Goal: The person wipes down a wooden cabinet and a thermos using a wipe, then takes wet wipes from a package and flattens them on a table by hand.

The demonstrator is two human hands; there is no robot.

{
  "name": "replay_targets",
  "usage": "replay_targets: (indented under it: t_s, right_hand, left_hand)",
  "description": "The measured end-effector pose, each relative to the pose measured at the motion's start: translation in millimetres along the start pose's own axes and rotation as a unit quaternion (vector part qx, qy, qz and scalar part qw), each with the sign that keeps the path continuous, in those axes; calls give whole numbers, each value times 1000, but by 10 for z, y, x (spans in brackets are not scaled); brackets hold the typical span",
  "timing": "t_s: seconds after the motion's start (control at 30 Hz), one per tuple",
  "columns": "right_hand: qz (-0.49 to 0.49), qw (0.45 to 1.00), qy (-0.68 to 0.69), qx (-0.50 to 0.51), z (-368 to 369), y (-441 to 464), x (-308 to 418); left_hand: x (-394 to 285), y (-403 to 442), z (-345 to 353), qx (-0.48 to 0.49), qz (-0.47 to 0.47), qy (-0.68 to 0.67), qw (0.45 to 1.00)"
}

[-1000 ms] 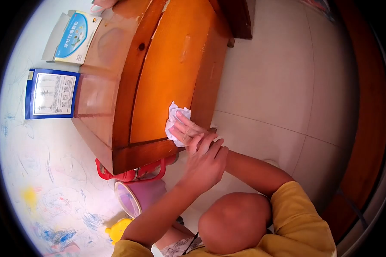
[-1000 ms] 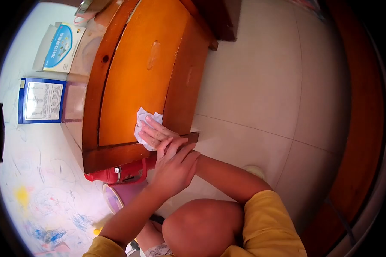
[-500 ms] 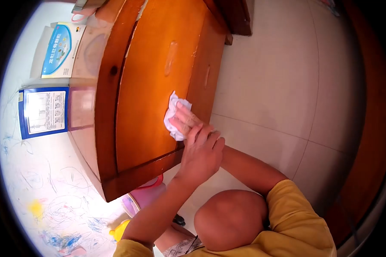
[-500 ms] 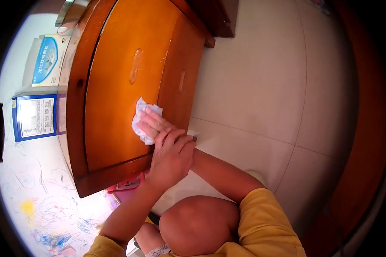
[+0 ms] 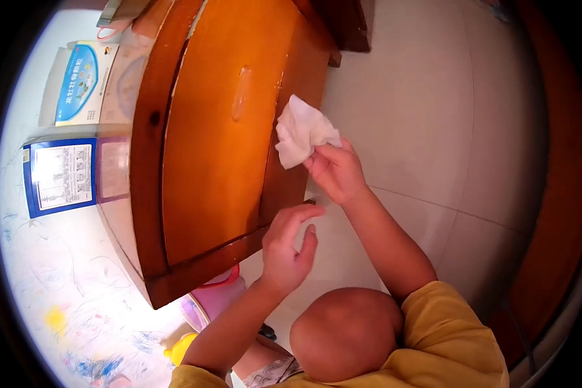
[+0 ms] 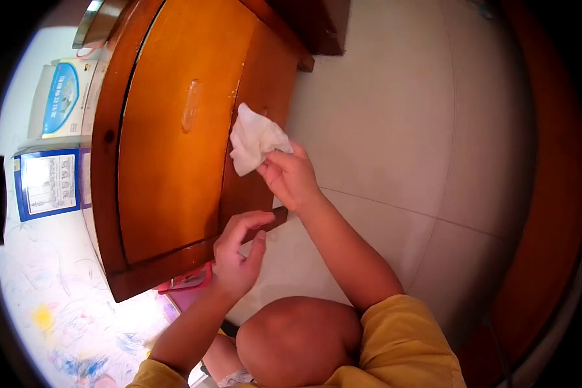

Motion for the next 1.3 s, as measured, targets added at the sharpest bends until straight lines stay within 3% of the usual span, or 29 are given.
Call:
replay_targets:
  t_s: [0.07, 0.1, 0.17, 0.23, 0.3, 0.33, 0.43, 0.57, 0.63, 0.73, 0.87, 0.93, 1.0, 1.03, 1.1, 1.23, 1.3]
  right_hand:
    - [30, 999, 35, 29, -78, -98, -19]
    - [62, 994, 72, 61, -90, -137, -45]
    - [74, 992, 74, 75, -82, -222, -73]
    - [86, 989, 78, 90, -62, -288, -110]
    - [90, 990, 68, 89, -53, -341, -152]
    - [90, 990, 67, 89, -50, -369, -172]
    - [93, 990, 58, 87, -87, -461, -210]
    - [139, 986, 49, 81, -307, -591, -295]
    - [158, 984, 50, 66, -397, -662, -345]
    - [146, 988, 32, 49, -457, -758, -374]
    - [141, 981, -132, -12, -598, -820, -432]
    - [159, 970, -184, -19, -594, -865, -515]
    - [96, 915, -367, -138, -582, -890, -610]
    - [97, 915, -366, -138, -607, -901, -645]
    - [-19, 820, -490, -294, -638, -938, -630]
    - [-49, 799, -494, -339, -493, -980, -705]
    - [-209, 715, -575, -338, -475, -959, -694]
  left_hand:
    - [104, -105, 6, -68, -252, -182, 948]
    - [119, -105, 16, -68, -251, -183, 948]
    - [174, -60, 17, -186, -280, -372, 865]
    - [117, 11, -16, -181, -269, -364, 873]
    - [86, 67, -22, -224, -194, -338, 893]
    - [90, 69, -9, -253, -191, -369, 874]
    - [197, -20, 55, -296, -262, -379, 837]
    - [243, -112, 132, -275, -273, -415, 823]
    - [274, -187, 179, -254, -237, -373, 860]
    - [320, -266, 233, -283, -213, -359, 864]
    - [235, -315, 269, -291, -205, -340, 871]
    - [212, -362, 312, -272, -203, -246, 908]
    - [325, -477, 323, -230, -210, -210, 927]
    - [391, -526, 345, -187, -215, -174, 942]
    - [478, -585, 389, -189, -218, -153, 945]
    - [500, -553, 440, -184, -211, -106, 954]
    - [485, -502, 443, -195, -213, -116, 950]
Point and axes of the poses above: each hand's wrist, its own y-axis towards the middle knuckle, its own z-axis out of the palm, x = y × z, the point moved 2 cm from there along y, towards the middle knuckle, and after that the axes turned 12 degrees about z, right-handed, at the moved point
